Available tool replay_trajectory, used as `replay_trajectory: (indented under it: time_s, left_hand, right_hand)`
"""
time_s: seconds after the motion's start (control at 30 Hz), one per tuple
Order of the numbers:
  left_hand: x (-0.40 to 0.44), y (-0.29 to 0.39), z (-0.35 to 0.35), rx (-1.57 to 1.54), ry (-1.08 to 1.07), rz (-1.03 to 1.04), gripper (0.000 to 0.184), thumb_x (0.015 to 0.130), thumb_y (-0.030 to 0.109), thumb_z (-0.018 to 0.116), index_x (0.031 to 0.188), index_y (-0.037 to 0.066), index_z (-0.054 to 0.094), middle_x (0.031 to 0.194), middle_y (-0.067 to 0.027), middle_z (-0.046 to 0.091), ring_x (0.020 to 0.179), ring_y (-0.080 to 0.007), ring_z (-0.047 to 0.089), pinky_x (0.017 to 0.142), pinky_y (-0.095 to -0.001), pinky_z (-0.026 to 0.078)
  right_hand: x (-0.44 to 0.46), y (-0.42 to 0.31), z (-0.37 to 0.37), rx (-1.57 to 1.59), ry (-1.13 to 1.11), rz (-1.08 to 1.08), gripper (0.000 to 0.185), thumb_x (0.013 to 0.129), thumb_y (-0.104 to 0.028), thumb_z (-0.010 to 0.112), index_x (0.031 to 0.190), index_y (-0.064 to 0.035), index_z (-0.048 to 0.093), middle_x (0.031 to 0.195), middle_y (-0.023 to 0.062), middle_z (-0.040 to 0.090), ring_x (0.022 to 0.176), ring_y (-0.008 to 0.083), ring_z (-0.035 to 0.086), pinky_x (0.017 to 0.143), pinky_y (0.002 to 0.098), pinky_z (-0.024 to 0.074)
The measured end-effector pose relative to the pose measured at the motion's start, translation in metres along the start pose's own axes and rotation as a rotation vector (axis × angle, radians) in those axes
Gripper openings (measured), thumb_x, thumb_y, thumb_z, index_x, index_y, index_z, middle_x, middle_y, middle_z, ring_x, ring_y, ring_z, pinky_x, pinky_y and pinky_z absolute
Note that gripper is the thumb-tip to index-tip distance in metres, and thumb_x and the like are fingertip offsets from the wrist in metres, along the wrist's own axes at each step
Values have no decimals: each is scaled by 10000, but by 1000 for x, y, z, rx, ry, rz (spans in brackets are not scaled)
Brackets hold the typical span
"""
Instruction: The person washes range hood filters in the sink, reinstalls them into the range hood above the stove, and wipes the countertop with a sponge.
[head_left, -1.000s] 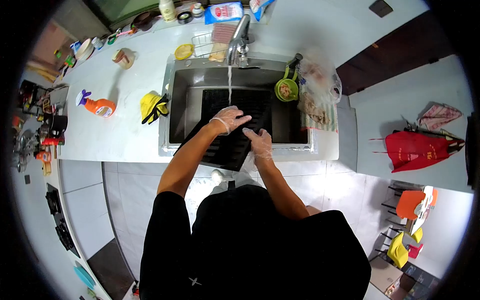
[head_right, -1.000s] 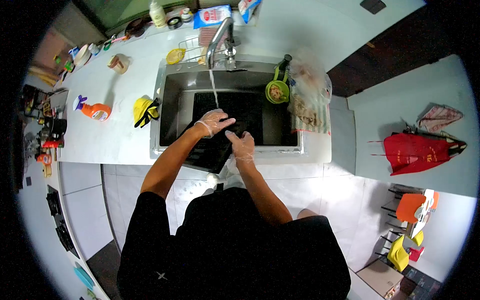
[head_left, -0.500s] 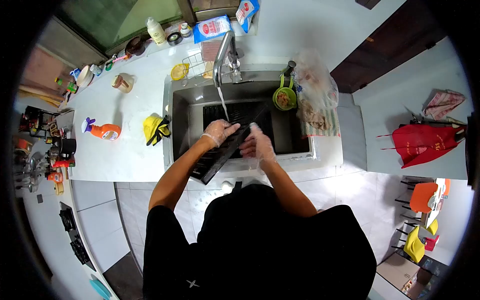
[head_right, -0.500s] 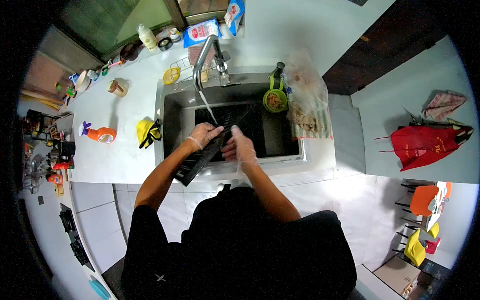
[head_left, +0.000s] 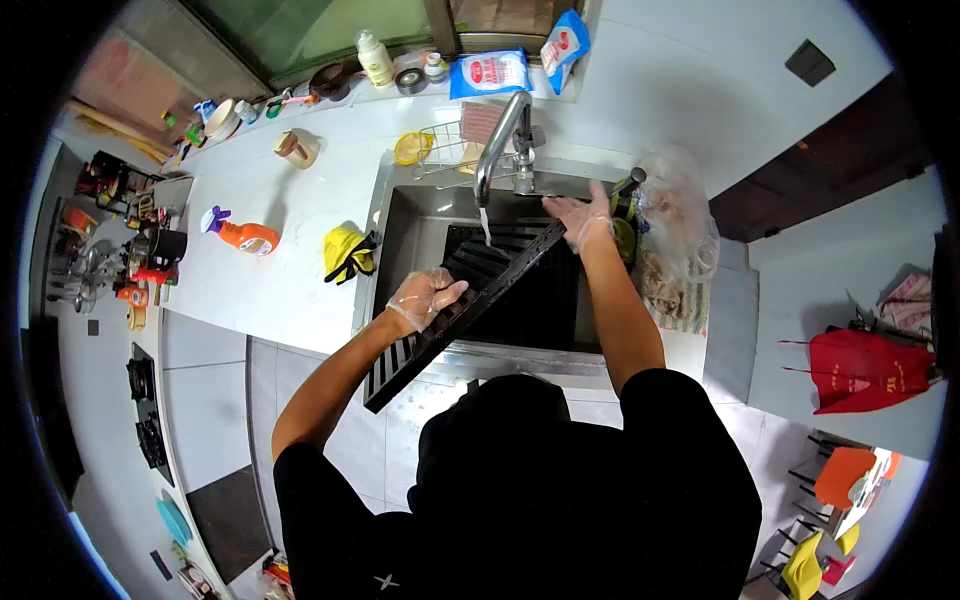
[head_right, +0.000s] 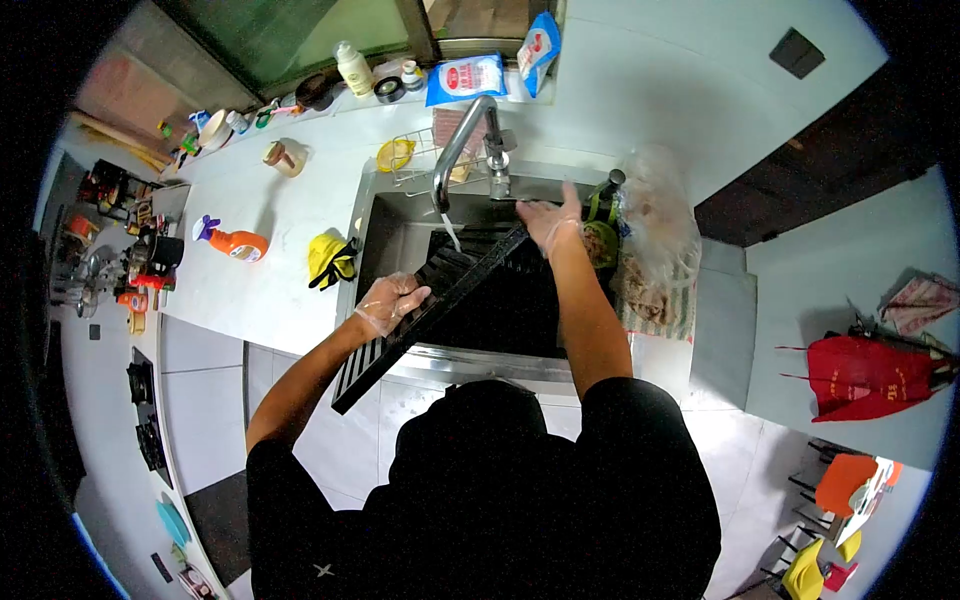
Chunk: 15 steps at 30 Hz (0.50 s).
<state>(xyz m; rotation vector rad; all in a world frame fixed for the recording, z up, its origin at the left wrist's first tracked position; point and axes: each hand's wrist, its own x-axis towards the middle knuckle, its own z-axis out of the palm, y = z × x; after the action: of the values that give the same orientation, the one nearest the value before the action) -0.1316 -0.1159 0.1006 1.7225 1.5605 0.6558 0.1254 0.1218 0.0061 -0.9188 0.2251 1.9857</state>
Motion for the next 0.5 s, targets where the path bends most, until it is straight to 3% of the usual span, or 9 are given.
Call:
replay_trajectory:
  time_s: [0.03, 0.2, 0.23, 0.33, 0.4, 0.5]
  left_hand:
    - [-3, 0, -2, -1, 12, -3, 471, 979, 336, 612, 695, -28, 520, 677, -171, 523, 622, -292, 502, 627, -402, 421]
    - [-19, -2, -9, -119, 48, -142, 451, 986, 333, 602, 706, -20, 591, 680, -146, 573, 649, -261, 543, 639, -397, 439]
    - [-22, 2, -10, -130, 52, -170, 449, 987, 335, 602, 710, -18, 605, 682, -141, 583, 657, -255, 553, 640, -395, 444]
    - [-25, 2, -8, -131, 75, -191, 464, 989, 355, 598, 720, -22, 613, 684, -147, 585, 672, -257, 565, 648, -389, 445]
    - [-26, -5, -3, -118, 77, -202, 473, 987, 368, 600, 736, -32, 626, 702, -156, 596, 684, -263, 568, 660, -385, 449]
    - [-27, -5, 5, -76, 67, -165, 461, 983, 362, 609, 762, -41, 640, 722, -172, 607, 683, -271, 571, 662, -392, 456]
  right_hand:
    - [15, -6, -3, 37, -106, -26, 1085, 908, -572, 580, 1548, 29, -57, 1613, 247, 93, 1408, 501, 280, 1130, 491, 350]
    - [9, -7, -9, 251, -249, -89, 1001, 937, -477, 603, 1576, -70, -52, 1625, 230, 46, 1445, 461, 239, 1177, 482, 299]
    - [-2, 2, -10, 210, -235, -148, 992, 931, -458, 631, 1573, -55, -9, 1607, 247, 129, 1442, 439, 269, 1172, 502, 313]
    - [-31, 28, -22, -333, -239, -3, 985, 916, -505, 641, 1565, -31, 72, 1577, 268, 225, 1436, 426, 297, 1149, 541, 338]
    - [-72, 49, -24, -505, -255, 183, 978, 902, -557, 635, 1555, -23, 139, 1551, 282, 284, 1426, 430, 321, 1118, 566, 368]
    - [-116, 74, -26, -592, -330, 264, 1014, 896, -659, 565, 1563, -35, 125, 1576, 274, 225, 1436, 432, 296, 1092, 634, 349]
